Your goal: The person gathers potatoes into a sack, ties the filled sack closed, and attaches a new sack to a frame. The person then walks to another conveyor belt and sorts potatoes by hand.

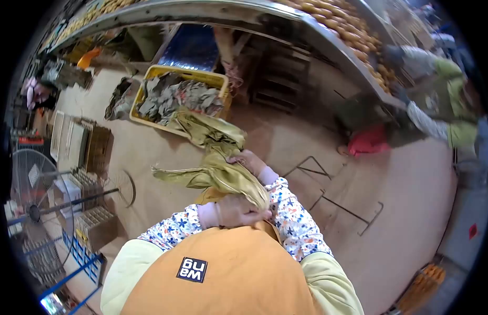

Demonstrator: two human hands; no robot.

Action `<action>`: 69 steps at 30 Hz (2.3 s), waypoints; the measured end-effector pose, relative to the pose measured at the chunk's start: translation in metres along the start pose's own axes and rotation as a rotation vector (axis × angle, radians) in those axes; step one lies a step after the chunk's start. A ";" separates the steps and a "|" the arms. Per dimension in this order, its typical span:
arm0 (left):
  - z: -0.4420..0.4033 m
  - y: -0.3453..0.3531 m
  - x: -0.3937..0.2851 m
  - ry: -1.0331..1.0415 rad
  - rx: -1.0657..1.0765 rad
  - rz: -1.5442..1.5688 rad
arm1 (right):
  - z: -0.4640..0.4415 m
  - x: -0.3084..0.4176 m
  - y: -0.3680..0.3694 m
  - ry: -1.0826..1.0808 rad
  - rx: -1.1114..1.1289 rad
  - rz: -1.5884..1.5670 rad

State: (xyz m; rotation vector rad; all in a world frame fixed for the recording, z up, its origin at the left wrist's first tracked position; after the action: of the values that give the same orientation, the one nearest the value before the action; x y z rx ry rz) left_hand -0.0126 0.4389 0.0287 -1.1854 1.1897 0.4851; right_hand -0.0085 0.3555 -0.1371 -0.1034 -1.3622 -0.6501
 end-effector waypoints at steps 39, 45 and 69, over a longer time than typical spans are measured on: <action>-0.282 0.346 0.025 -0.109 0.219 -0.344 | 0.589 -0.025 -0.219 -0.273 -1.624 -0.509; -0.299 0.209 -0.041 -0.139 -0.643 0.427 | 0.678 -0.076 -0.253 0.034 -1.549 0.001; -0.167 0.418 -0.011 -0.753 -0.646 -0.270 | 0.615 0.048 -0.313 0.150 -0.885 1.155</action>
State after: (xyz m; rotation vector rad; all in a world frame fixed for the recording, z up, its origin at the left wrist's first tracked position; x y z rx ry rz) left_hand -0.4332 0.4473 -0.1330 -1.4802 0.2086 1.0398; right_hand -0.6936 0.3467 -0.0425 -1.4025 -0.5885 -0.1967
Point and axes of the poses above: each hand's wrist, its own z-axis away from the middle knuckle, its own y-axis out of the palm, x = y × z, the point moved 7 cm from there along -z, towards the middle knuckle, and after that the axes turned 2 degrees about -y, right-handed, at the moved point
